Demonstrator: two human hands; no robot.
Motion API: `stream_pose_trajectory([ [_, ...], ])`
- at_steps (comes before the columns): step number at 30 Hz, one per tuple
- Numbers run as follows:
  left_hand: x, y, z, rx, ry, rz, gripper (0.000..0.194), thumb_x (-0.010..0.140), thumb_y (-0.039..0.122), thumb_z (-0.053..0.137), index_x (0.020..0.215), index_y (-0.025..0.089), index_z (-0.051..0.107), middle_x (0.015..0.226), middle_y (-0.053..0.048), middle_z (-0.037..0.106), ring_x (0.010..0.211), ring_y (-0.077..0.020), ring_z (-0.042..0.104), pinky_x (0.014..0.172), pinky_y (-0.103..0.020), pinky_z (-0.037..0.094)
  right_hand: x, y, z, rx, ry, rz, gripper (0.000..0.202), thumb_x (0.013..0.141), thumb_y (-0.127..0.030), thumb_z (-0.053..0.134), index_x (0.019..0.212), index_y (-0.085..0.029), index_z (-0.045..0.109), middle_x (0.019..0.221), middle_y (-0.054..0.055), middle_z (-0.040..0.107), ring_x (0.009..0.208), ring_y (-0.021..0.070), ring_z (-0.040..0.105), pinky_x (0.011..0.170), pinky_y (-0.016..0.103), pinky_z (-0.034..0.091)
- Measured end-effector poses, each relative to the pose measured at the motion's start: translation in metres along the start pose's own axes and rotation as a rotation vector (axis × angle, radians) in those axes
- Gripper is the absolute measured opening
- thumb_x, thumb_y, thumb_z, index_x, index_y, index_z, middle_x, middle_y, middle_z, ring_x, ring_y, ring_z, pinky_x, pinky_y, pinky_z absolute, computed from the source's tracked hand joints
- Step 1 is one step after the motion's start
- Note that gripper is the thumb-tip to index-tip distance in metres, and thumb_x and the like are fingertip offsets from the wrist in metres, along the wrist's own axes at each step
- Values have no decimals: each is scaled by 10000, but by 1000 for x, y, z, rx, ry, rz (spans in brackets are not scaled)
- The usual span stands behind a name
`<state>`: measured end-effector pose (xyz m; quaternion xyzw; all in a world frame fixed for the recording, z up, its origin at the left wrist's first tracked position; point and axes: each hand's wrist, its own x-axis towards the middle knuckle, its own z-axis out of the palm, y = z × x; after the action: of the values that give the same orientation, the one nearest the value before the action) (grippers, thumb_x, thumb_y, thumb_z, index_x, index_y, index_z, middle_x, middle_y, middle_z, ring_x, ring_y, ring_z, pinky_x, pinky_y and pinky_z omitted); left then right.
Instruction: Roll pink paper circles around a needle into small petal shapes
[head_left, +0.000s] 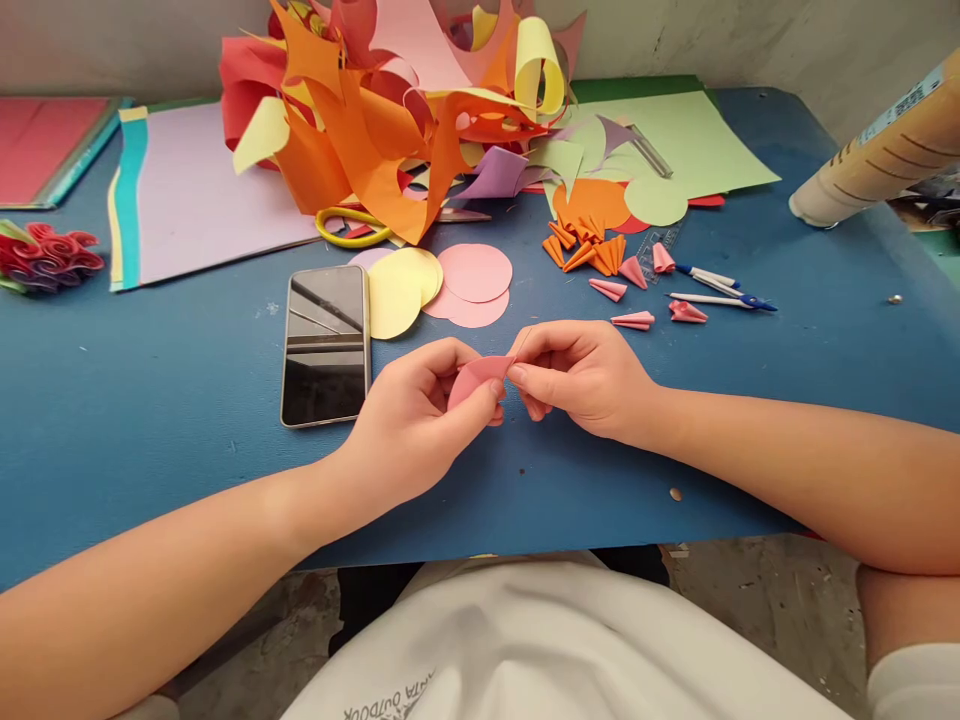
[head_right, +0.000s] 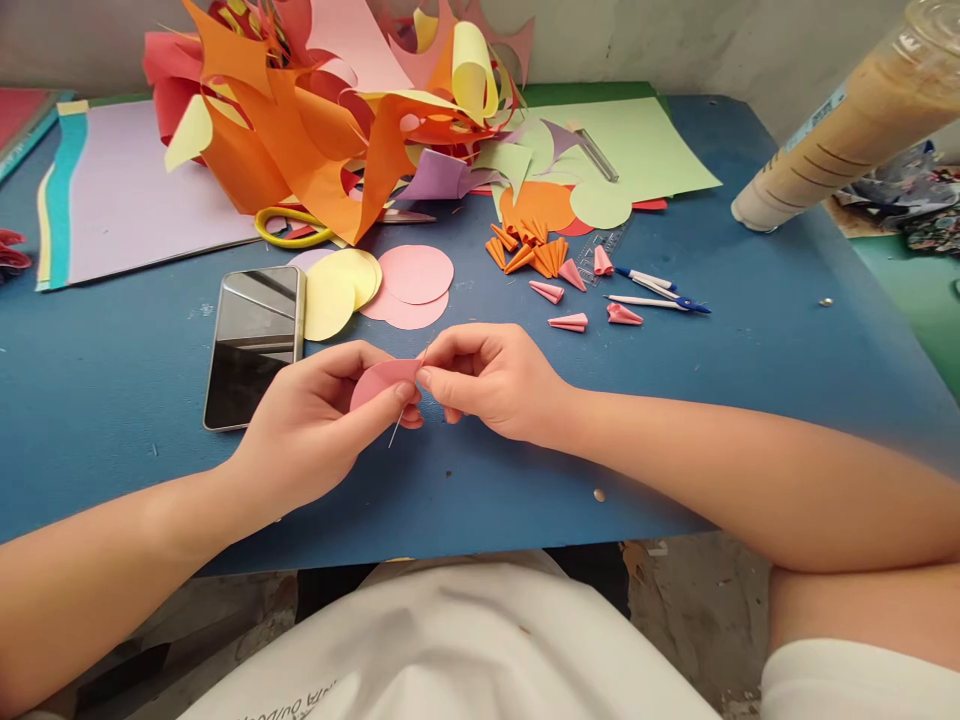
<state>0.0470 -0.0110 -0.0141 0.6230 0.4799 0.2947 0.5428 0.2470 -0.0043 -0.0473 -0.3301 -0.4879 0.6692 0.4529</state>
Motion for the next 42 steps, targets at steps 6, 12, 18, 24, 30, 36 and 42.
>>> stream_pose_trajectory([
  [6, 1, -2, 1, 83, -21, 121, 128, 915, 276, 679, 854, 164, 680, 741, -25, 740, 665, -150, 678, 582, -244, 531, 1, 0, 1, -6, 25, 5, 244, 714, -176, 927, 718, -145, 685, 640, -33, 656, 480, 68, 568, 459, 179, 478],
  [12, -3, -1, 2, 220, -12, 247, 163, 935, 265, 633, 834, 161, 708, 730, -33, 716, 642, -144, 630, 599, -267, 524, 0, 1, 0, -29, 5, -17, 338, 724, -231, 930, 661, -155, 607, 602, -44, 588, 468, 50, 465, 419, 171, 367],
  [18, -4, 3, 2, 242, -8, 202, 156, 927, 281, 631, 810, 191, 683, 726, -25, 709, 651, -144, 619, 606, -267, 515, 0, 0, 4, -19, -14, -25, 355, 736, -257, 925, 656, -162, 593, 597, -42, 575, 476, 55, 457, 431, 181, 363],
  [24, -2, 2, 3, 204, -22, 186, 162, 901, 278, 684, 774, 182, 655, 674, 3, 670, 591, -113, 562, 540, -234, 461, -2, 1, 2, -25, -25, -62, 255, 751, -156, 879, 682, -155, 633, 615, -35, 606, 501, 56, 497, 465, 169, 406],
  [30, -1, -2, 5, 74, -43, 41, 181, 900, 327, 703, 809, 186, 635, 691, -10, 696, 640, -159, 651, 548, -258, 460, -1, -1, 2, -65, -33, -57, 101, 796, -155, 779, 732, -155, 700, 636, -7, 662, 494, 80, 547, 457, 193, 461],
  [36, -1, -1, 2, 28, -38, 31, 161, 882, 303, 740, 814, 196, 641, 711, -2, 712, 655, -152, 648, 577, -257, 476, 1, -2, 4, -11, -25, -33, 110, 767, -149, 845, 755, -151, 736, 653, -10, 683, 511, 84, 581, 478, 201, 512],
  [42, 3, 1, -1, 31, -31, 10, 159, 860, 308, 763, 793, 195, 673, 700, -6, 721, 649, -150, 637, 576, -251, 482, 0, -2, 1, 3, -11, -8, 205, 732, -221, 944, 775, -152, 756, 683, -6, 703, 519, 82, 594, 472, 191, 513],
])
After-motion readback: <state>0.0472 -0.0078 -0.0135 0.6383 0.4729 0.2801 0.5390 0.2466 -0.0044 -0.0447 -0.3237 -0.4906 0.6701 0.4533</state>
